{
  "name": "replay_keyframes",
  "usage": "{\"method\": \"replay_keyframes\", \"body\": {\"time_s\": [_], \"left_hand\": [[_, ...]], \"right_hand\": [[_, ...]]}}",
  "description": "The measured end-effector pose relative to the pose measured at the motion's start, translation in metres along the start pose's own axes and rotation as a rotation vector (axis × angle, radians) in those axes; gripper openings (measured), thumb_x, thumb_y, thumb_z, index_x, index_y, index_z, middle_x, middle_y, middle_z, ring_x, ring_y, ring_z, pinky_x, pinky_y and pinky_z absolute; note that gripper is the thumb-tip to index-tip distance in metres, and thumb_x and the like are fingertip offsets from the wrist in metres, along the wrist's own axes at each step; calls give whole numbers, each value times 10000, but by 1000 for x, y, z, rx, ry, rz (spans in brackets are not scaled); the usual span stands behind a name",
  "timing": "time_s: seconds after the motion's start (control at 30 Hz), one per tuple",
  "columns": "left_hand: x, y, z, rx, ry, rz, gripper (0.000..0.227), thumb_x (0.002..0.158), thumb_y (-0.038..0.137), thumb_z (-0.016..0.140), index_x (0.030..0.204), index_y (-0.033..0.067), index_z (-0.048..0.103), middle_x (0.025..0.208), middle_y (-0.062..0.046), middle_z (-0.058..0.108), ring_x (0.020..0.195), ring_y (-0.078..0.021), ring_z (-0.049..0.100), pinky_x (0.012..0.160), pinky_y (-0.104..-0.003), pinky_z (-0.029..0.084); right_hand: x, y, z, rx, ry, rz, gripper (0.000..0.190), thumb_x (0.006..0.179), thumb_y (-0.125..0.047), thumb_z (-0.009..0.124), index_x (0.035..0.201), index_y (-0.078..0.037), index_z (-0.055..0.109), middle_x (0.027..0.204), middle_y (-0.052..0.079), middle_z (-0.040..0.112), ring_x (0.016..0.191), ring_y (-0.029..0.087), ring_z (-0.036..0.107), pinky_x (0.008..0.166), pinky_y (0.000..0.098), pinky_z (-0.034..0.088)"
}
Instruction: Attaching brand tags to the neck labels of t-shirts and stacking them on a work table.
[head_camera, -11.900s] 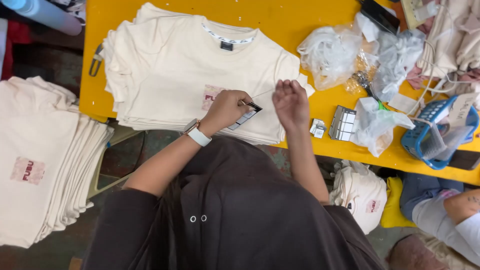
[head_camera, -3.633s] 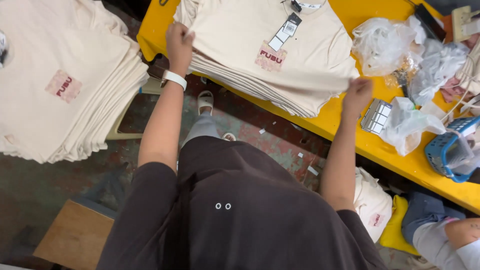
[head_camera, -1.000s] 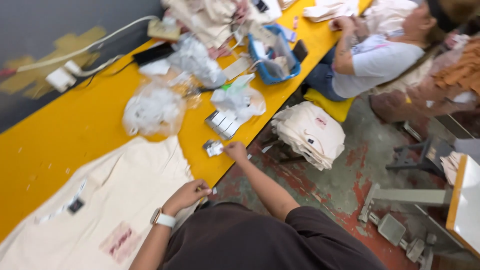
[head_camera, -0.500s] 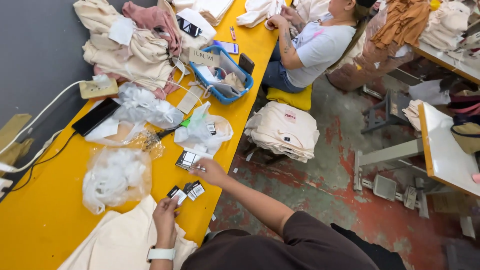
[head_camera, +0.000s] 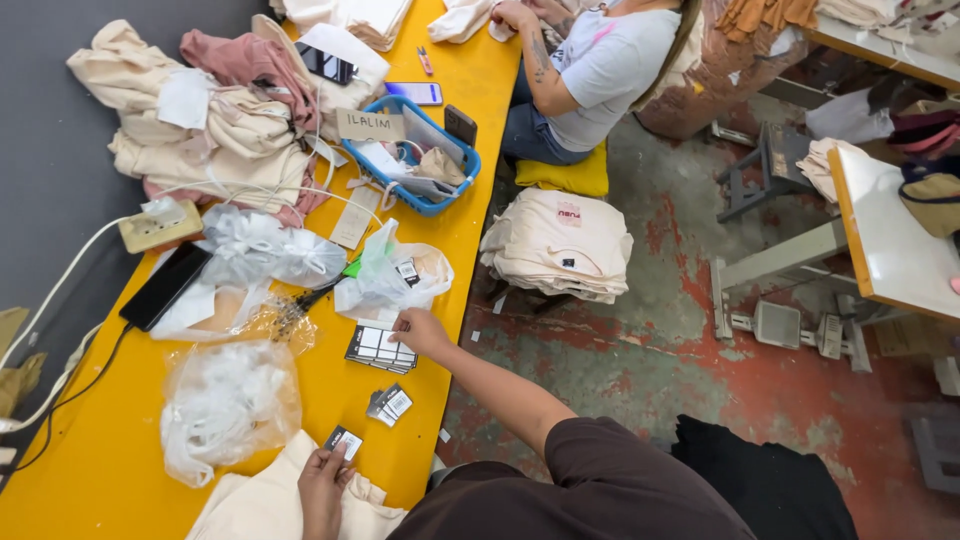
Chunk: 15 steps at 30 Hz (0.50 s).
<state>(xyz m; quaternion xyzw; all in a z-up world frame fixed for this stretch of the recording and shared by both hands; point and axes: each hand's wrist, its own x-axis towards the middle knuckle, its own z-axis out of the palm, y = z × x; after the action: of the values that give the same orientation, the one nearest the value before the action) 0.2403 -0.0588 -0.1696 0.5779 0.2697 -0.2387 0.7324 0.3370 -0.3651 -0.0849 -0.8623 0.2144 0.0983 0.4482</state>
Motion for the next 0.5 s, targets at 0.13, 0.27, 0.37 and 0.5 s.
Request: {"method": "replay_keyframes", "body": {"time_s": [0.13,0.27,0.37,0.5], "left_hand": [[7,-8,-6,-4,-22,-2,233,947,89,749,836,118,546,699,-98,583,634,-130,582,639,-253,561],[14,-14,-11,-11,-37,29,201,955,69,730,880,116,550,771,-119,613,691,-132,599,663,-256,577],[14,-14,-12,-2,-33,24,202,960,67,725,894,122,542,784,-120,617,691,-136,602,675,-260,585],[8,-8,-8,9,-23,26,211,963,78,726,918,135,528,794,-114,622,685,-128,596,678,-254,578]], "right_hand": [[5,3,2,23,25,11,177,830,-197,872,826,-114,715,901,59,728,803,221,653,660,363,511],[13,13,7,105,-30,73,155,895,-213,817,825,-111,723,850,39,736,780,182,644,675,355,487],[10,11,5,74,-33,107,208,951,-259,762,817,-105,724,869,39,735,762,195,636,646,368,463],[0,2,-3,24,42,45,186,917,-265,792,838,-96,801,898,57,729,771,228,645,629,385,486]]}}
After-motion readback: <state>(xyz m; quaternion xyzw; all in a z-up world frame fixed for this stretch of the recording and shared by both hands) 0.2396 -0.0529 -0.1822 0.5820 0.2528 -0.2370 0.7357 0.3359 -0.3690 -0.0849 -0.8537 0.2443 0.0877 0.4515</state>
